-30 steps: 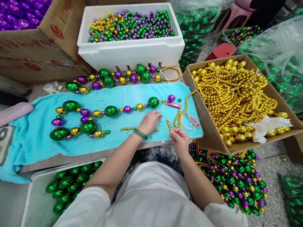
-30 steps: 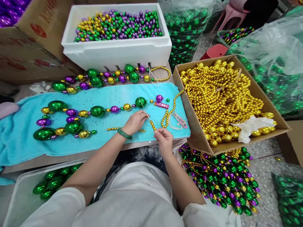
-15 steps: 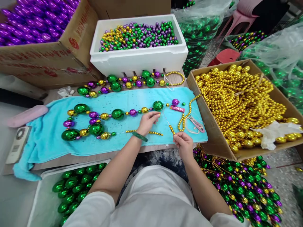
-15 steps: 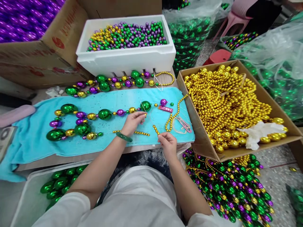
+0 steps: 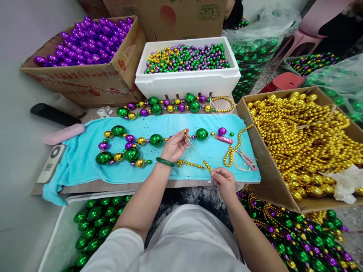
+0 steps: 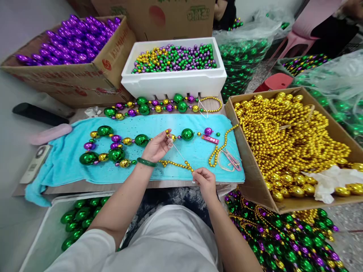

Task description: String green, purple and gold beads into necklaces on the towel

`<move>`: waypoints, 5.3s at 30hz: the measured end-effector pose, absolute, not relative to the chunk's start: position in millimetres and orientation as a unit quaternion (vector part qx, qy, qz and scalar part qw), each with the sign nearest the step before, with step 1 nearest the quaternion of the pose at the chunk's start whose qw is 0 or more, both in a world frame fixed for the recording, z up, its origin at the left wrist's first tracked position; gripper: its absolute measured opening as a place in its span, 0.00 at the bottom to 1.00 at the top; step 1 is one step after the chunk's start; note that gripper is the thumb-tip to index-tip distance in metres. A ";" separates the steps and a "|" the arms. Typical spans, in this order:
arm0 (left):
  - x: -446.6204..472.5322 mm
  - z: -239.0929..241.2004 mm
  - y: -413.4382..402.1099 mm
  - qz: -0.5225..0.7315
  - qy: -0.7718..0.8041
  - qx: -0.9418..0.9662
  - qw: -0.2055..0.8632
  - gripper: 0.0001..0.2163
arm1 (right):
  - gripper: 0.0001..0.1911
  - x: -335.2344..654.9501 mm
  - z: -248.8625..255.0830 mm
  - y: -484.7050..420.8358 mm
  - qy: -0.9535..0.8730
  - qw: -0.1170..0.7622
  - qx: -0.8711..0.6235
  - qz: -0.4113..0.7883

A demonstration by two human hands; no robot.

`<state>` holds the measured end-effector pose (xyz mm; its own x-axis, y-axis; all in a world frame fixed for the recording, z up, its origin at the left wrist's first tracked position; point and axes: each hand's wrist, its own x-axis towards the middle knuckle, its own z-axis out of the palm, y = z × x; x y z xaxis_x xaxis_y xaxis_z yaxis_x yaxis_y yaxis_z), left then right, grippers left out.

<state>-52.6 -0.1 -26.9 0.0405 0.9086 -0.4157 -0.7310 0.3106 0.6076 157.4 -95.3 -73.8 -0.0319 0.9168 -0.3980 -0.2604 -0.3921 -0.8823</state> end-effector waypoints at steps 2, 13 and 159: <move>-54.8 -26.8 -0.5 0.583 0.378 0.125 0.708 0.06 | 0.11 157.0 -73.5 -94.7 -0.314 0.453 -0.527 0.647; -62.0 -25.8 -0.3 0.613 0.364 0.151 0.685 0.07 | 0.10 154.6 -71.6 -94.4 -0.308 0.450 -0.535 0.645; 12.8 -60.4 -10.6 0.272 0.504 0.512 0.640 0.10 | 0.09 188.2 -20.1 9.8 -0.402 0.541 -0.475 0.565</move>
